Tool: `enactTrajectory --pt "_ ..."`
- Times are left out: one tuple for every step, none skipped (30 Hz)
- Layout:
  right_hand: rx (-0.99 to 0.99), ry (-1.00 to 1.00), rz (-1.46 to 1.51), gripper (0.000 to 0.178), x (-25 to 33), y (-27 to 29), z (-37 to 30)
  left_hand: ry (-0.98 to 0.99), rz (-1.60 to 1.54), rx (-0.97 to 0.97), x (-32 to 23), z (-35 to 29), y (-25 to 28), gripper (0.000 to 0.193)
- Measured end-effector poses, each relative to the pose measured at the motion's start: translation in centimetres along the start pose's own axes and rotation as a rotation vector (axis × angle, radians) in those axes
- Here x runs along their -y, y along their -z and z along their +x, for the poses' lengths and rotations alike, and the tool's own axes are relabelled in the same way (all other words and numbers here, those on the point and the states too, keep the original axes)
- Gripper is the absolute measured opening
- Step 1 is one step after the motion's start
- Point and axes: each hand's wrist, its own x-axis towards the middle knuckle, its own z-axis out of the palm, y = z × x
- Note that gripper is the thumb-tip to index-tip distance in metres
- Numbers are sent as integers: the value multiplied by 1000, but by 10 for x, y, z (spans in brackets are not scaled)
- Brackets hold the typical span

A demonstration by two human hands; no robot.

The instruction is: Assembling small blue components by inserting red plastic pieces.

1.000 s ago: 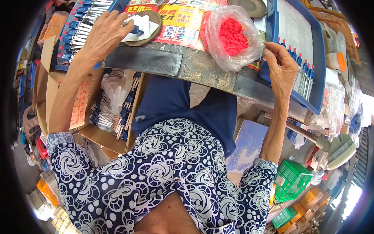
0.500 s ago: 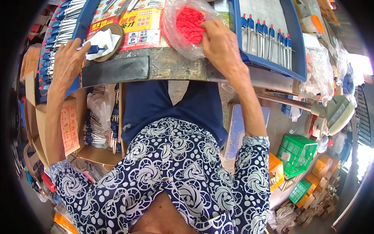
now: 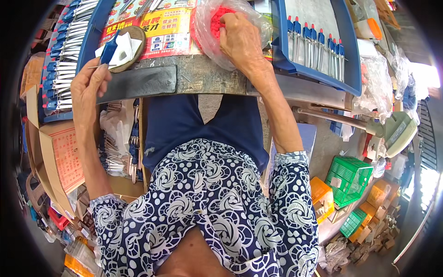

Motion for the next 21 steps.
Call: enactTrajectory --pt "-7 -6 0 13 0 -3 0 3 -124 33 -2 -2 -5 24" --pt "-6 -7 -1 13 1 -5 0 1 -248 67 -5 -3 -10 24" --pt "-11 -32 49 14 1 -7 0 -17 -295 65 -6 -5 -16 23" --pt "-19 -50 98 14 1 -8 0 19 -294 51 -8 -7 -20 23" --pt "-15 -56 96 14 0 -8 -1 30 -320 113 -10 -8 -24 21" --pt "-21 -67 80 14 -1 -9 -1 51 -338 168 -11 -9 -28 20" --pt "-29 -79 62 15 -1 -9 -1 41 -430 207 -12 -10 -33 18" --pt "-25 -80 64 15 -1 -10 -1 42 -430 209 -13 -12 -38 18" --pt "-39 -73 76 14 -2 -10 -2 76 -530 224 -14 -13 -43 18" --pt "-53 -65 88 14 -2 -11 -2 109 -631 237 -14 -14 -48 18" --pt "-52 -64 89 14 -2 -11 -2 119 -654 251 -14 -16 -50 18" --pt "-54 -52 85 13 -2 -11 -2 119 -653 249 -14 -17 -53 18" --pt "-55 -39 83 13 -3 -12 -3 127 -667 269 -14 -18 -55 18" --pt "-56 -42 83 13 -3 -12 -3 135 -681 289 -14 -19 -56 18" --pt "-65 -23 89 13 -3 -13 -2 164 -698 300 -14 -19 -58 19" --pt "-73 -5 94 13 -4 -13 -2 166 -698 302 -15 -19 -59 19" --pt "-72 -7 93 13 -4 -14 -3 157 -704 310 -15 -19 -61 19" --pt "-69 -16 106 11 -4 -14 -3 151 -710 314 -15 -19 -62 19" --pt "-67 -23 118 10 -4 -14 -3 144 -710 317 -16 -19 -64 19" --pt "-69 -23 118 10 -3 -14 -3 151 -712 328 -17 -19 -66 19" --pt "-110 -14 145 8 -2 -13 -4 158 -715 338 -18 -19 -68 19"
